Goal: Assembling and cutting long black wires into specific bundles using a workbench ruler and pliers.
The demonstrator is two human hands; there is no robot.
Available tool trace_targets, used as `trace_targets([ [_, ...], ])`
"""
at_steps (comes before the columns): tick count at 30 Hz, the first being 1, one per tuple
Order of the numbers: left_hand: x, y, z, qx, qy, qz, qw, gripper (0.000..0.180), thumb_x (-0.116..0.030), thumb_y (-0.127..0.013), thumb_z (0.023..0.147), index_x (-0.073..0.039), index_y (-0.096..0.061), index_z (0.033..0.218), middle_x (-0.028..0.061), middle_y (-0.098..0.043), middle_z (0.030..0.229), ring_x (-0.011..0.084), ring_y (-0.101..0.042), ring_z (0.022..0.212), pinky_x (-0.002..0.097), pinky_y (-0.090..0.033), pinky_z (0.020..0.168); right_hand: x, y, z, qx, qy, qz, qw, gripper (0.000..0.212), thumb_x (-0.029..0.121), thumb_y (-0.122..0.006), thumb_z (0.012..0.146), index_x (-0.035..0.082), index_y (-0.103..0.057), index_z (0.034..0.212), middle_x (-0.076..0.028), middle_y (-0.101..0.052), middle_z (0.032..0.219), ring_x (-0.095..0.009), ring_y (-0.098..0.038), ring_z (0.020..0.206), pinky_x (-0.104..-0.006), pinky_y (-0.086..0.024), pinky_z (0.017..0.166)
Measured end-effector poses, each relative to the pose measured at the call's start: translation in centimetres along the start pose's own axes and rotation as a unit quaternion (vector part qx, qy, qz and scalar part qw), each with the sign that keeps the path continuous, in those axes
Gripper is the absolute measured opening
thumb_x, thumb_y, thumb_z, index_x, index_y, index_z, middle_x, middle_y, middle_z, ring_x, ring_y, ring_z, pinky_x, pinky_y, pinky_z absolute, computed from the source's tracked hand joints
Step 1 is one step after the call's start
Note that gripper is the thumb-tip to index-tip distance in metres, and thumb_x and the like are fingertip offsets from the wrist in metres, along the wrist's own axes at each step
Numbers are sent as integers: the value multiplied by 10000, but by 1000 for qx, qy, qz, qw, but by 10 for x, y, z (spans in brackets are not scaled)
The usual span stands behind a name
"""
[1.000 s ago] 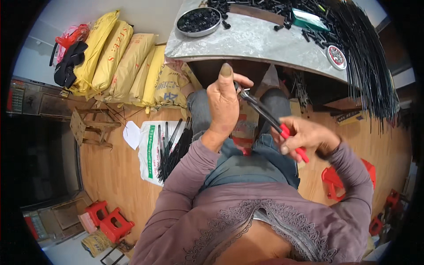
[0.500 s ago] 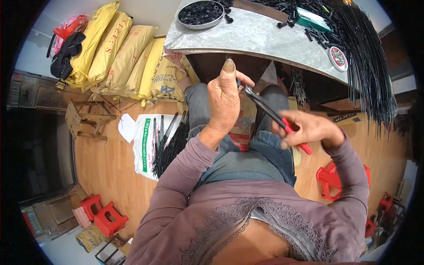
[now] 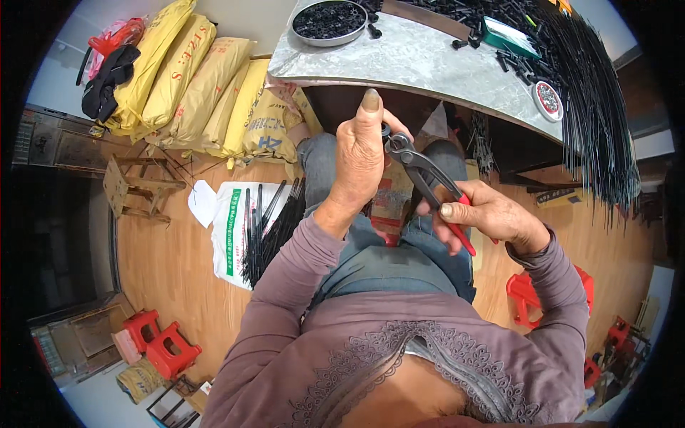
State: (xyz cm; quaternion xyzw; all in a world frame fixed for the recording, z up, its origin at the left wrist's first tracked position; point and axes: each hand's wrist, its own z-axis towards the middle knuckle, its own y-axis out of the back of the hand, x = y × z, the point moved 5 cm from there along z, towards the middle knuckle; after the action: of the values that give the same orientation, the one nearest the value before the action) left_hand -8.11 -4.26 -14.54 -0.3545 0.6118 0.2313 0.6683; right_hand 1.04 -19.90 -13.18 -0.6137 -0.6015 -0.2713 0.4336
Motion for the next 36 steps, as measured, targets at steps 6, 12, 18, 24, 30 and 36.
trace_targets([
  [6,-1,0,4,30,18,2,999,720,-630,-334,948,-36,-595,636,30,-545,554,72,-511,484,194,-394,426,-5,2,4,-5,15,-23,1000,398,343,-505,977,-19,-544,1137,-46,-557,691,-123,-582,577,-243,-475,520],
  [12,-1,-1,4,25,16,-9,1000,713,-629,-341,946,-43,-590,625,32,-547,552,74,-503,473,196,-384,423,-20,-12,14,8,37,31,999,420,383,-431,1004,-15,-546,1072,-27,-511,645,-104,-517,525,-235,-442,464],
  [18,-1,0,4,35,37,-7,999,709,-624,-338,949,-48,-592,623,23,-532,532,73,-500,468,195,-381,422,-15,-14,18,-9,63,8,998,441,408,-425,1002,-17,-543,1012,-29,-506,639,-99,-495,519,-247,-451,462],
  [24,-5,1,5,25,14,14,999,750,-648,-319,943,-38,-598,608,-9,-502,497,49,-418,443,204,-302,421,-18,-28,18,-5,4,109,994,407,394,-424,1007,32,-471,829,-2,-414,586,-91,-406,455,-249,-369,423],
  [30,4,-15,18,15,-19,-3,1000,703,-535,-317,987,-26,-594,588,20,-536,544,87,-448,482,235,-345,458,-44,-20,34,-96,86,98,987,339,355,-459,998,62,-505,835,-2,-469,611,-87,-434,485,-257,-383,447],
  [36,-3,-3,10,-44,11,-41,998,673,-510,-301,1007,7,-562,664,5,-393,506,65,-324,430,217,-246,417,9,46,6,-414,391,-521,636,248,22,-686,669,63,-583,891,-123,-592,765,-316,-606,692,-396,-485,606],
])
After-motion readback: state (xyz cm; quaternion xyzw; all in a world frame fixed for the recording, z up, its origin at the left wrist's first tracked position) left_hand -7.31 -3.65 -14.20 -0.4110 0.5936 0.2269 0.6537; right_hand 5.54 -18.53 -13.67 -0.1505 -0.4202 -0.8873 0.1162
